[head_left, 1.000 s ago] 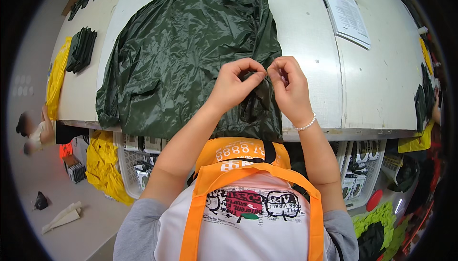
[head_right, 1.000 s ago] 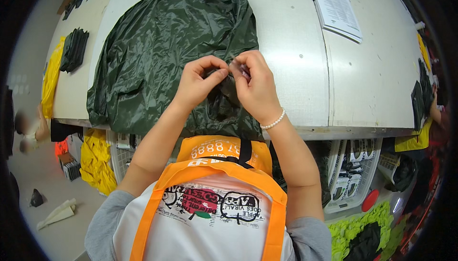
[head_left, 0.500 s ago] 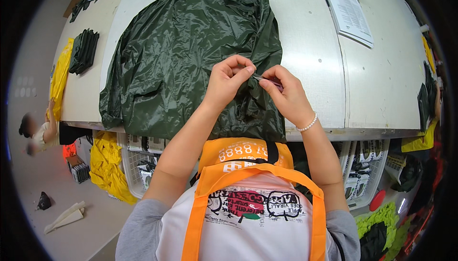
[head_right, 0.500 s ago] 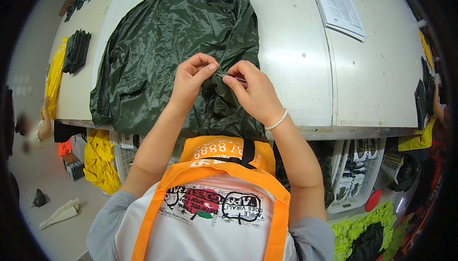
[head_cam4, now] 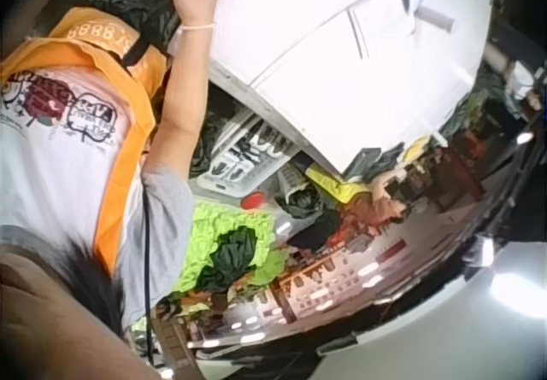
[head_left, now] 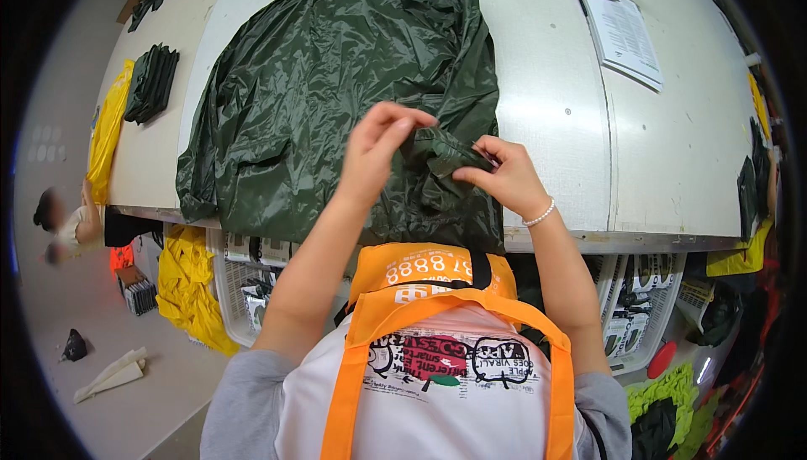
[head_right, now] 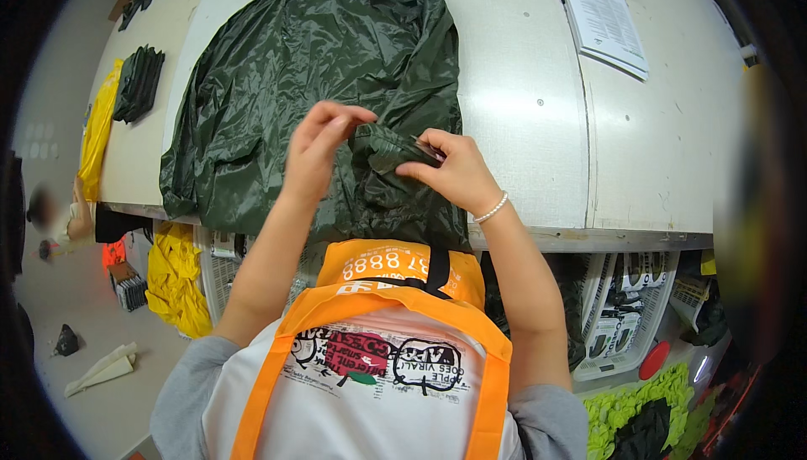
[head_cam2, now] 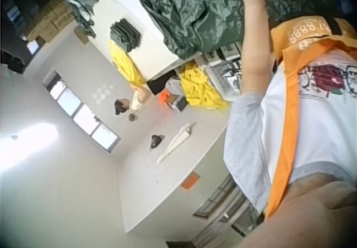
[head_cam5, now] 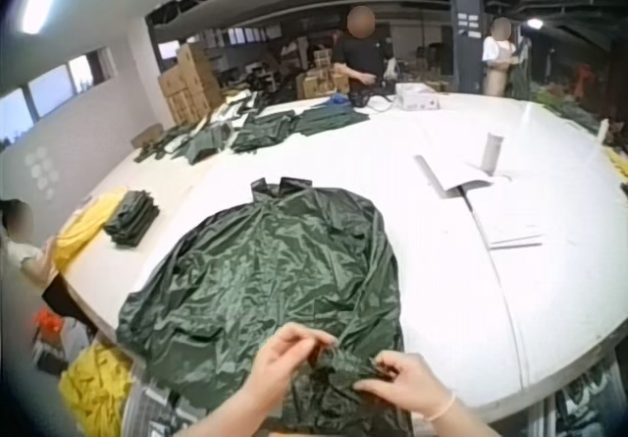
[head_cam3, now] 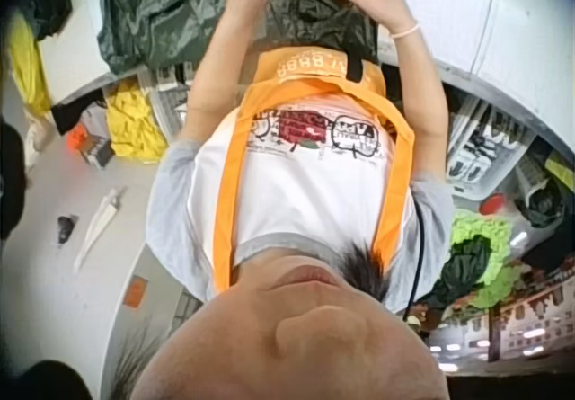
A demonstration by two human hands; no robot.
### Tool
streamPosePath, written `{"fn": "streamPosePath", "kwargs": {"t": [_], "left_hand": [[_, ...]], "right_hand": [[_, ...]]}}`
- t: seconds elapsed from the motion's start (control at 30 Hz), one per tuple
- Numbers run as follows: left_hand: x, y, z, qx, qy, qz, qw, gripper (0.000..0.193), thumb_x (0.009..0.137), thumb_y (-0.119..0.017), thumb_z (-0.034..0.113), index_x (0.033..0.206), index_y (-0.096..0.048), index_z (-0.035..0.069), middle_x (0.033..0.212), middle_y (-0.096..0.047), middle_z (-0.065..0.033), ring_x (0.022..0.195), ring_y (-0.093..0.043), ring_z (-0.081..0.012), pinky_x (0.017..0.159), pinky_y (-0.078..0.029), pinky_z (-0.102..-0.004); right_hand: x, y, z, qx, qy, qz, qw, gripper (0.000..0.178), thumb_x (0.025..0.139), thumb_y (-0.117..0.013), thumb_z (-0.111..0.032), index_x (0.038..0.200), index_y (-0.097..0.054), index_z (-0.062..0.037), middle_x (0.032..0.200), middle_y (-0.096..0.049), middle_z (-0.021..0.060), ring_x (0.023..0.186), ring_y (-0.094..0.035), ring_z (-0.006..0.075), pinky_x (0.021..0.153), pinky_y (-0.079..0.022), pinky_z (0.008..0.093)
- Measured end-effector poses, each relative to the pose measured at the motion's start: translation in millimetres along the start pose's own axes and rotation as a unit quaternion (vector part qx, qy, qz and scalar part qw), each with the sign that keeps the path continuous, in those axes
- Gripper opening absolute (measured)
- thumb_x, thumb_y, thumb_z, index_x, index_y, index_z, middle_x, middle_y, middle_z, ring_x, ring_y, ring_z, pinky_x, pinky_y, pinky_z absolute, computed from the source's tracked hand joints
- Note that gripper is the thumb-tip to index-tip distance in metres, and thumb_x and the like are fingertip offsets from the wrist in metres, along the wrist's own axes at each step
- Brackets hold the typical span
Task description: The person folds a dark green jacket on a white table, aligning edges and smoothing the fabric. They then place the folded jacket into a white plastic basket and retrieve another jacket to repeat the folding process.
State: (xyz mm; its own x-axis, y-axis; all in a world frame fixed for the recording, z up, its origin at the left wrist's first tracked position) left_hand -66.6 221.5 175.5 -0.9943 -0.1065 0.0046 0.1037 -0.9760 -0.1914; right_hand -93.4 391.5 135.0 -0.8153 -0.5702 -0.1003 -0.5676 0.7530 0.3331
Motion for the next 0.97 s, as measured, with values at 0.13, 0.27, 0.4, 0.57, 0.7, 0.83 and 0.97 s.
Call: {"fn": "streamPosePath", "kwargs": {"t": [0.13, 0.27, 0.4, 0.57, 0.7, 0.83, 0.97], "left_hand": [[-79, 115, -47, 0.606, 0.278, -0.060, 0.743, 0.024, 0.072, -0.070, 0.029, 0.069, -0.062, 0.006, 0.078, -0.066, -0.0111, 0.078, -0.066, -0.0235, 0.067, -0.052, -0.0344], [-124, 119, -63, 0.613, 0.362, -0.197, 0.675, 0.040, 0.069, -0.076, 0.040, 0.092, -0.068, 0.008, 0.092, -0.067, -0.0131, 0.090, -0.064, -0.0288, 0.080, -0.051, -0.0369], [-34, 33, -20, 0.264, -0.002, -0.096, 0.960, 0.069, 0.074, -0.077, 0.023, 0.132, -0.045, 0.006, 0.125, -0.056, -0.0116, 0.112, -0.057, -0.0240, 0.097, -0.043, -0.0358], [13, -55, -23, 0.030, 0.071, -0.238, 0.968, 0.083, 0.063, -0.083, 0.009, 0.133, -0.039, 0.001, 0.119, -0.056, -0.0069, 0.108, -0.053, -0.0131, 0.098, -0.042, -0.0320], [23, -74, -15, 0.101, 0.046, -0.144, 0.983, 0.055, 0.063, -0.082, 0.018, 0.109, -0.058, 0.001, 0.096, -0.064, -0.0071, 0.089, -0.057, -0.0121, 0.084, -0.046, -0.0282], [66, -27, -15, 0.411, 0.023, 0.050, 0.910, 0.016, 0.064, -0.067, 0.008, 0.077, -0.059, 0.001, 0.076, -0.062, -0.0196, 0.076, -0.063, -0.0343, 0.068, -0.047, -0.0368], [68, -17, -23, 0.535, -0.029, 0.104, 0.838, 0.021, 0.064, -0.065, 0.006, 0.083, -0.059, 0.003, 0.089, -0.063, -0.0199, 0.084, -0.063, -0.0302, 0.074, -0.047, -0.0413]], "right_hand": [[-14, 53, -29, -0.103, 0.078, 0.208, 0.970, 0.024, 0.079, -0.073, -0.018, 0.083, -0.055, -0.0027, 0.058, -0.051, 0.0076, 0.050, -0.048, 0.0165, 0.050, -0.041, 0.0271], [-15, 65, -39, -0.187, 0.138, 0.262, 0.937, 0.019, 0.087, -0.064, -0.018, 0.081, -0.052, -0.0040, 0.057, -0.050, 0.0077, 0.047, -0.048, 0.0213, 0.046, -0.039, 0.0292], [-2, 57, -39, -0.084, 0.154, 0.223, 0.959, 0.023, 0.092, -0.058, -0.022, 0.082, -0.051, -0.0025, 0.056, -0.047, 0.0077, 0.047, -0.044, 0.0189, 0.047, -0.037, 0.0276], [-4, 58, -38, -0.115, 0.129, 0.236, 0.956, 0.027, 0.095, -0.055, -0.028, 0.085, -0.049, -0.0035, 0.056, -0.050, 0.0108, 0.048, -0.051, 0.0268, 0.046, -0.039, 0.0317], [-7, 75, -41, -0.265, 0.058, 0.322, 0.907, 0.027, 0.092, -0.058, -0.027, 0.083, -0.046, -0.0055, 0.058, -0.055, 0.0149, 0.054, -0.058, 0.0339, 0.047, -0.042, 0.0380], [-14, 70, -40, -0.053, 0.063, 0.321, 0.943, 0.022, 0.087, -0.065, -0.020, 0.086, -0.049, -0.0049, 0.059, -0.050, 0.0056, 0.053, -0.050, 0.0153, 0.049, -0.038, 0.0282], [-21, 18, -57, 0.133, 0.086, 0.175, 0.972, 0.025, 0.084, -0.069, -0.018, 0.094, -0.049, -0.0062, 0.067, -0.045, -0.0023, 0.062, -0.040, 0.0041, 0.056, -0.035, 0.0189]]}}
Point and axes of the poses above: each hand's wrist, its own x-axis towards the middle knuckle, its own y-axis out of the back of the hand, z = x × y, the point moved 9 cm from there along x, towards the middle knuckle
